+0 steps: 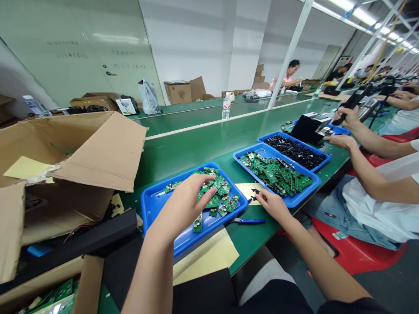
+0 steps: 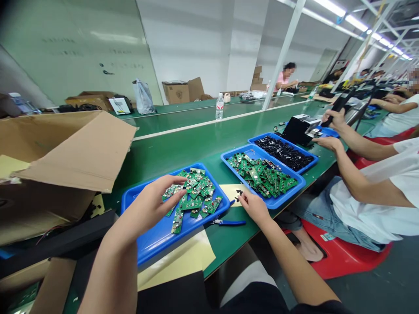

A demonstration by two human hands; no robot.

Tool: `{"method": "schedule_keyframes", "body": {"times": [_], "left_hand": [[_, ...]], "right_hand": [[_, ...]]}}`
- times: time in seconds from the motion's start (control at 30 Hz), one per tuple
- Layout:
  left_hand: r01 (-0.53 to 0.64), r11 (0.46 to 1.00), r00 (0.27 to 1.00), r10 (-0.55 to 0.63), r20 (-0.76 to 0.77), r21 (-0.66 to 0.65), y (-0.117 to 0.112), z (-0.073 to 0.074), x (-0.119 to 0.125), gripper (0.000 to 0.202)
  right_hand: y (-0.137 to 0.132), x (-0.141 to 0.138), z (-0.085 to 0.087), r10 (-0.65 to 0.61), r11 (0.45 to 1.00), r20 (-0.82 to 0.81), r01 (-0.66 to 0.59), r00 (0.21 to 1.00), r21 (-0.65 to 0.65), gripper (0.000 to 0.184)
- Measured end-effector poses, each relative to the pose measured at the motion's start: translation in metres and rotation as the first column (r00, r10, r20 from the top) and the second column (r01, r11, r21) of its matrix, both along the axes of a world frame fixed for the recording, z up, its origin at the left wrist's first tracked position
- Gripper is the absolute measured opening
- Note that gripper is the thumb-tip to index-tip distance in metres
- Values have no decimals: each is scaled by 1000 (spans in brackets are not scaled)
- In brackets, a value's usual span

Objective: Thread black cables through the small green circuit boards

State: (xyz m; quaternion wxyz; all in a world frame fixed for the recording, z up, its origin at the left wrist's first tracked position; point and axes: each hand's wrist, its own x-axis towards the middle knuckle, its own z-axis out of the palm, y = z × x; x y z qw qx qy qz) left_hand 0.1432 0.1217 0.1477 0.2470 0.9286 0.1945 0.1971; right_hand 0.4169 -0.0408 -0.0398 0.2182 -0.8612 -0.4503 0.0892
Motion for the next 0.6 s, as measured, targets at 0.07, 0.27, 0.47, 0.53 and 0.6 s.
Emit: {"method": "schedule_keyframes", "body": {"times": [0.07,0.27,0.47,0.53,0.6], "left_hand": [[3,1000,1000,-3,8,-1,0,0,0,27],[5,1000,1000,-5,7,-5,0,2,1,24],[8,1000,1000,-8,2,1,0,2,0,24],[11,1000,1000,-11,-2,0,0,2,0,24],[13,1000,1000,-13,-11,-4,0,2,0,24]], "right_hand": [[-1,0,-1,-7,1000,-1,7,1000,23,26],[-3,-2,-3,-21,998,-33,23,999,53,26],[-3,-4,-1,-38,997,-94,44,995,63,26],[-3,-4,0,-44,998,-122,50,992,44,26],[-4,-3,1,-57,998,-143,59,988,13,27]]}}
